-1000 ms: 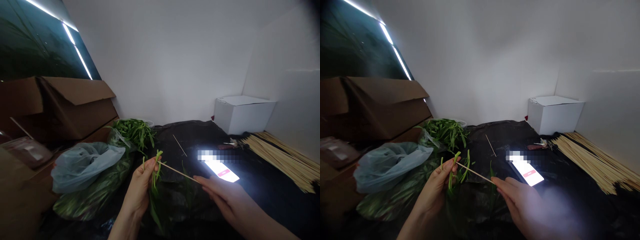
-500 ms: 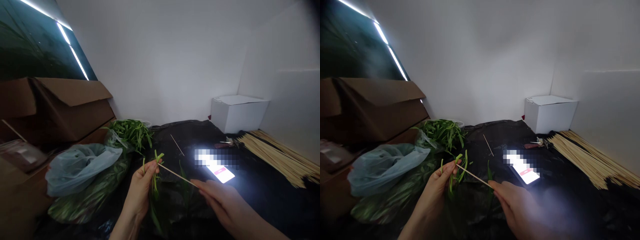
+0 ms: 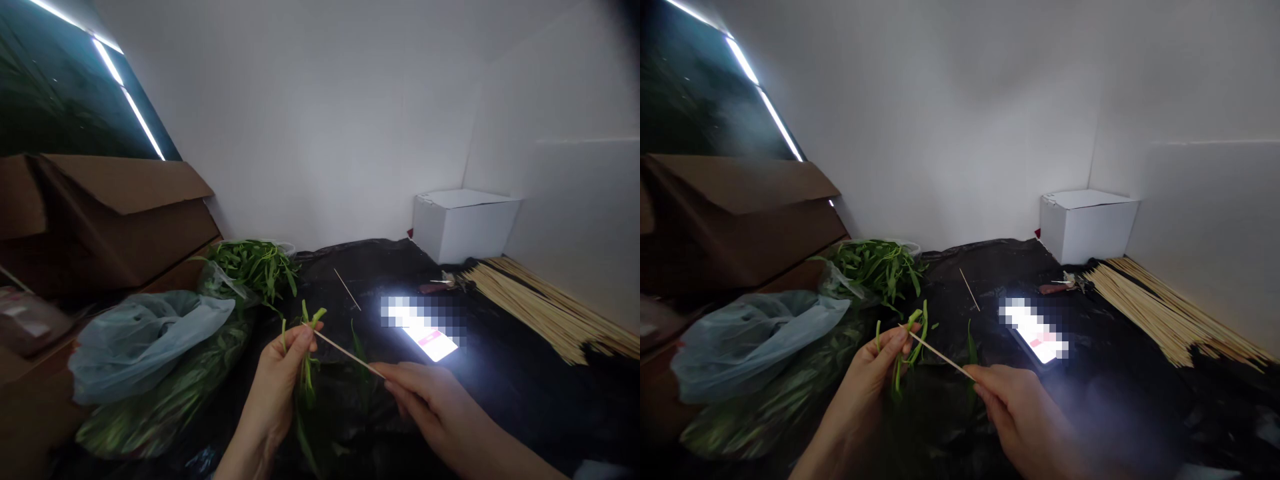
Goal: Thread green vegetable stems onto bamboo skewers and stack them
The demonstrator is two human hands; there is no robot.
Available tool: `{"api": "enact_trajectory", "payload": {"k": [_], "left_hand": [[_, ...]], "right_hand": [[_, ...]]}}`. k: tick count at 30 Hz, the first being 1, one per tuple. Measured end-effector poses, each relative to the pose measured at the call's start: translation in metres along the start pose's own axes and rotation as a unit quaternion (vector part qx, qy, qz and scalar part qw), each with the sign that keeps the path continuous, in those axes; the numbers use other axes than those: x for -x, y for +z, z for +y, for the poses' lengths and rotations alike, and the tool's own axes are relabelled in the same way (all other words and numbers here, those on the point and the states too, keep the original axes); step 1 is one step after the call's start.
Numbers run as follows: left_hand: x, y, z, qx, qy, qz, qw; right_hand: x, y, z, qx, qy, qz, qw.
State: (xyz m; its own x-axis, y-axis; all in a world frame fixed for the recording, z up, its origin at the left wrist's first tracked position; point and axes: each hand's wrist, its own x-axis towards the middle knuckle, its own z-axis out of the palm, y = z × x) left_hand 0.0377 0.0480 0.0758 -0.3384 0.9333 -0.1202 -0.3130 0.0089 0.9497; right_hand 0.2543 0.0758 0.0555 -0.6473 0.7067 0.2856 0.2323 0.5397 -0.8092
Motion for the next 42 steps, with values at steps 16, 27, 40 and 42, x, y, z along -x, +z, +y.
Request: {"api": "enact_trajectory", "payload": {"k": [16,27,40,42], "left_hand": [[-0.018,-0.004,0.004,-0.007,-0.064,0.013,0.998],[-0.062,-0.002,0.035,0.005,-0.074,0.019,0.997],[-0.09,-0.007,0.027,0.04,-0.122,0.0,0.992],[-0.093,-0.006,0.026,0.041,-0.123,-0.008,0.991]], "right_hand": [[-0.026,-0.035,0.08,0.126,0.136,0.146,0.972],[-0.044,-0.017,0.148,0.353,0.286,0.173,0.874],[-0.041,-0.043,0.14,0.394,0.303,0.241,0.834],[-0.034,-0.058,0.142,0.398,0.326,0.25,0.82]]}}
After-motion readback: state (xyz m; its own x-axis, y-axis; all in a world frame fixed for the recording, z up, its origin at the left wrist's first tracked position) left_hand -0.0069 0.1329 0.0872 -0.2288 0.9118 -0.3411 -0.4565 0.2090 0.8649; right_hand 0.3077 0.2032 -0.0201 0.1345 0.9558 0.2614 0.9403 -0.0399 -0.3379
